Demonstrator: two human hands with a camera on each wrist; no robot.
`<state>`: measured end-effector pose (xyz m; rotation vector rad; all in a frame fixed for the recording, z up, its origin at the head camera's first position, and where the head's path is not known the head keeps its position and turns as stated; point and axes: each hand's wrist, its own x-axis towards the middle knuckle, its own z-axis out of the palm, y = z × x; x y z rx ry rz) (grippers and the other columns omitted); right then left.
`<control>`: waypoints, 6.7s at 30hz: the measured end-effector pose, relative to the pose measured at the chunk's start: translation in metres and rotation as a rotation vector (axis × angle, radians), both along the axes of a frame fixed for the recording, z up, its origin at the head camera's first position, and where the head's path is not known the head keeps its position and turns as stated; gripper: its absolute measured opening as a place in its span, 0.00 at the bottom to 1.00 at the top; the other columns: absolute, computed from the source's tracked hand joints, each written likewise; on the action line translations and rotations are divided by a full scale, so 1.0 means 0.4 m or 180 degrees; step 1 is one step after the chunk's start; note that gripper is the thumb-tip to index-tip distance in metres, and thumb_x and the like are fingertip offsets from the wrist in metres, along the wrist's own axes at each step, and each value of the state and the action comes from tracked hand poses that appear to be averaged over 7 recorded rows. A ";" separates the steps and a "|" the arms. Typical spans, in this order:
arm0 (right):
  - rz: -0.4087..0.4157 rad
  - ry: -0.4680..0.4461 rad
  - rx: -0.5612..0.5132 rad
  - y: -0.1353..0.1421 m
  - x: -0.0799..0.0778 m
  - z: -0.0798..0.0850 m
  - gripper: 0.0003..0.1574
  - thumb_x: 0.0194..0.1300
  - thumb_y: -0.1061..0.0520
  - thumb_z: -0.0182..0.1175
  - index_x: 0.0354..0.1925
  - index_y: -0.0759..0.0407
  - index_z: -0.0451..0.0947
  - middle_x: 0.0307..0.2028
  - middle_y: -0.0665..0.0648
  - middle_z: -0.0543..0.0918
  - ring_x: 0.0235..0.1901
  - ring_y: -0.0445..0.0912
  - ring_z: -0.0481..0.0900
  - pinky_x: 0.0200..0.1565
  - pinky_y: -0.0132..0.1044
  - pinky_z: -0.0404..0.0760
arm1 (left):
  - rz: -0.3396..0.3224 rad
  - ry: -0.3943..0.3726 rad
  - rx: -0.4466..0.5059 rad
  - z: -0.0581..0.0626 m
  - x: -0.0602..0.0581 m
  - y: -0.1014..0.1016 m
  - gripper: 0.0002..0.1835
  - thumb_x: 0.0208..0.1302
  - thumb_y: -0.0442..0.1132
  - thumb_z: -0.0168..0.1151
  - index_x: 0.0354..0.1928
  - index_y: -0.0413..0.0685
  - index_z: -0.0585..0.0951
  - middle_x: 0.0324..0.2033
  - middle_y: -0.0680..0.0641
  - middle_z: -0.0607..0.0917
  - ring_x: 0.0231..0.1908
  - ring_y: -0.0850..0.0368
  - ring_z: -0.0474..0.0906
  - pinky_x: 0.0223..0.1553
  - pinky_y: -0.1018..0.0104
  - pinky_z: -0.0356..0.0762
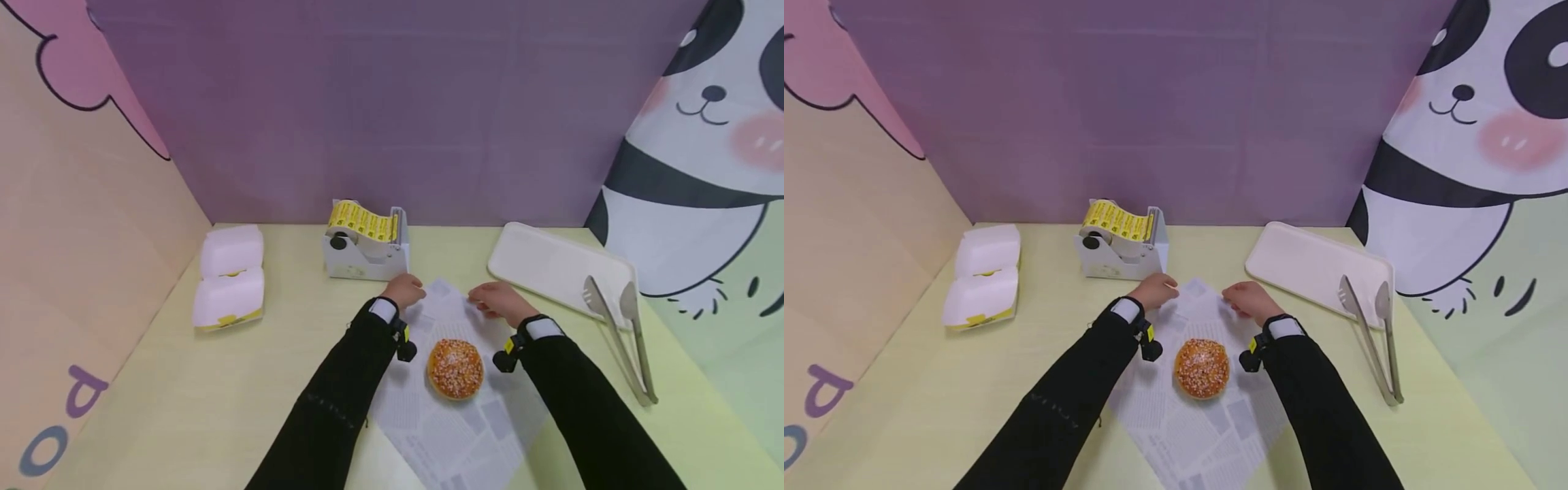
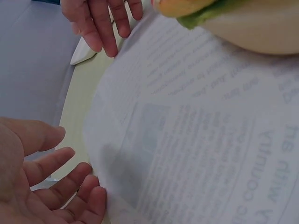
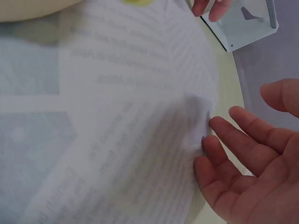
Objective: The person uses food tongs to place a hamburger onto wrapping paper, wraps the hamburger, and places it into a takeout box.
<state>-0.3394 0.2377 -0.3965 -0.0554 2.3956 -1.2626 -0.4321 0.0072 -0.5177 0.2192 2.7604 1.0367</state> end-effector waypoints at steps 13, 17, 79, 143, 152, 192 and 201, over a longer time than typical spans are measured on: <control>0.0077 0.0074 0.0133 -0.028 0.001 -0.007 0.25 0.73 0.54 0.51 0.59 0.70 0.72 0.47 0.62 0.76 0.41 0.48 0.72 0.41 0.37 0.74 | 0.0430 -0.0364 0.0207 0.283 0.233 0.031 0.32 0.59 0.37 0.68 0.65 0.36 0.69 0.60 0.37 0.76 0.57 0.43 0.73 0.57 0.57 0.71; 0.0124 0.0154 0.0202 -0.038 -0.003 -0.005 0.23 0.73 0.56 0.51 0.58 0.70 0.72 0.44 0.60 0.76 0.35 0.45 0.71 0.37 0.34 0.73 | 0.0322 -0.0304 0.0178 0.289 0.245 0.035 0.34 0.57 0.34 0.69 0.65 0.37 0.69 0.59 0.39 0.77 0.58 0.44 0.73 0.58 0.58 0.71; 0.2054 0.3708 0.0787 0.012 0.289 0.085 0.18 0.48 0.72 0.67 0.35 0.55 0.78 0.37 0.49 0.77 0.36 0.41 0.76 0.36 0.37 0.79 | -0.1977 0.0637 0.0133 0.408 0.476 0.028 0.09 0.62 0.27 0.62 0.40 0.49 0.84 0.39 0.53 0.83 0.44 0.61 0.77 0.46 0.72 0.73; 0.3401 0.3923 0.1623 0.002 0.533 -0.025 0.25 0.52 0.35 0.68 0.39 0.50 0.76 0.35 0.44 0.76 0.35 0.39 0.71 0.42 0.35 0.73 | -0.2272 0.1597 -0.1972 0.369 0.511 0.052 0.37 0.49 0.62 0.72 0.57 0.52 0.72 0.55 0.51 0.76 0.50 0.54 0.75 0.48 0.59 0.74; 0.3731 0.3959 0.1904 -0.003 0.558 -0.009 0.13 0.74 0.54 0.45 0.48 0.49 0.76 0.43 0.46 0.78 0.41 0.41 0.72 0.46 0.38 0.74 | -0.2335 0.1422 -0.1826 0.369 0.500 0.055 0.38 0.49 0.61 0.72 0.59 0.50 0.72 0.53 0.50 0.77 0.49 0.56 0.75 0.45 0.62 0.75; 0.2239 0.4546 0.1652 -0.043 0.528 0.013 0.24 0.65 0.66 0.32 0.26 0.59 0.76 0.26 0.51 0.72 0.24 0.45 0.69 0.29 0.38 0.71 | -0.2141 0.1326 -0.2055 0.362 0.497 0.072 0.41 0.45 0.59 0.76 0.58 0.49 0.70 0.50 0.51 0.73 0.44 0.56 0.72 0.39 0.64 0.74; 0.1932 0.4497 0.1471 -0.060 0.469 0.073 0.16 0.62 0.65 0.42 0.22 0.57 0.72 0.25 0.51 0.75 0.23 0.45 0.72 0.27 0.39 0.72 | -0.2196 0.1302 -0.2036 0.368 0.498 0.063 0.36 0.49 0.58 0.73 0.55 0.49 0.71 0.49 0.51 0.74 0.42 0.57 0.72 0.38 0.66 0.74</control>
